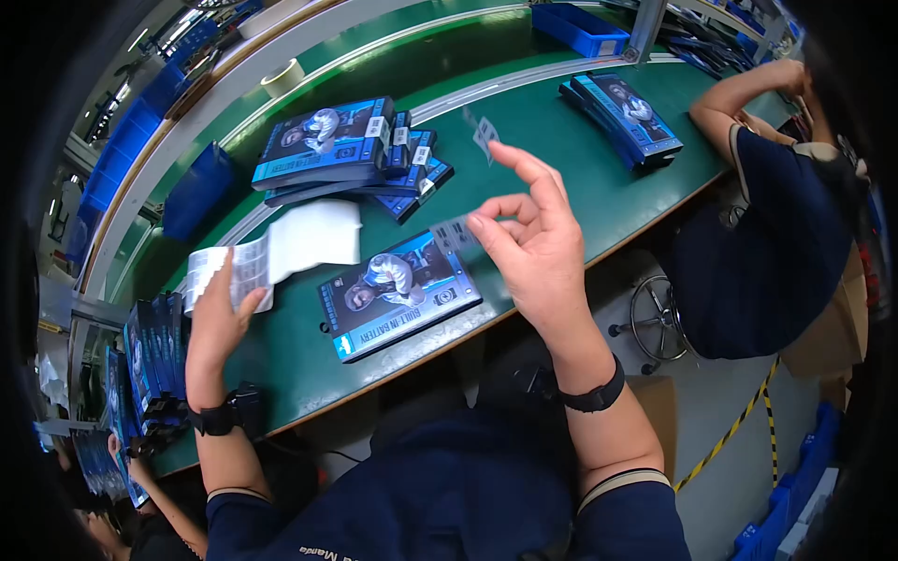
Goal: Apply small label stickers to product packaging on an assembly line.
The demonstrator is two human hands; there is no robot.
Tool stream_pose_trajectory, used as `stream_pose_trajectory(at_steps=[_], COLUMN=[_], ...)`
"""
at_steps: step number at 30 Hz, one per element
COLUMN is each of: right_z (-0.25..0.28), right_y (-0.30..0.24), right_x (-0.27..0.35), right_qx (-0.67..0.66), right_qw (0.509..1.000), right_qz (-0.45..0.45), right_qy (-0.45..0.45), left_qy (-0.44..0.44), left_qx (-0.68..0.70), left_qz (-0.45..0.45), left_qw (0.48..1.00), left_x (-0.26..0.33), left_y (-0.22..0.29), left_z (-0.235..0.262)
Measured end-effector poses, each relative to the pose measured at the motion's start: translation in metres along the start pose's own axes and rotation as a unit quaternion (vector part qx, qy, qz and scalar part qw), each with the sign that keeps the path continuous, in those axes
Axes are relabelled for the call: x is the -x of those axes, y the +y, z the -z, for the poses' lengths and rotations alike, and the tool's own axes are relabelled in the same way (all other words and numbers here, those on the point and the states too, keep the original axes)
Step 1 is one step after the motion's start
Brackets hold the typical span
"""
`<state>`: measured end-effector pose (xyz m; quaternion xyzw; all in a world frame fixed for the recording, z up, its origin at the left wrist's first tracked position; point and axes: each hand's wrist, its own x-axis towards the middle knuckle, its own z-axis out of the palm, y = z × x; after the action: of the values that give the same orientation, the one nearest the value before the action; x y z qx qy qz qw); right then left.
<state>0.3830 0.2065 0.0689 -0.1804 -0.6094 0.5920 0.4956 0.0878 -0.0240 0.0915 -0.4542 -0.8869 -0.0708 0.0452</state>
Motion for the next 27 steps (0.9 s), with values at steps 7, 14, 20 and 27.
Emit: stream_pose_trajectory(at_steps=[7,14,20,27], right_z=[0.016,0.011,0.015,0.02], right_y=[0.024,0.018,0.024,0.034], right_x=[0.01,0.005,0.004,0.003], right_qx=[0.001,-0.2,0.054,0.05], right_qw=[0.994,0.967,0.995,0.994], right_qz=[-0.104,-0.144,-0.055,-0.078], right_qy=[-0.016,-0.072,-0.056,-0.06], left_qy=[0.097,-0.117,-0.095,-0.076], left_qx=[0.119,0.303,0.341,0.28], left_qz=[-0.179,-0.336,-0.343,-0.314], left_qw=[0.972,0.884,0.87,0.904], left_x=[0.008,-0.001,-0.007,-0.011], left_y=[0.071,0.149,0.156,0.154], left_z=[0.01,-0.005,-0.015,-0.038])
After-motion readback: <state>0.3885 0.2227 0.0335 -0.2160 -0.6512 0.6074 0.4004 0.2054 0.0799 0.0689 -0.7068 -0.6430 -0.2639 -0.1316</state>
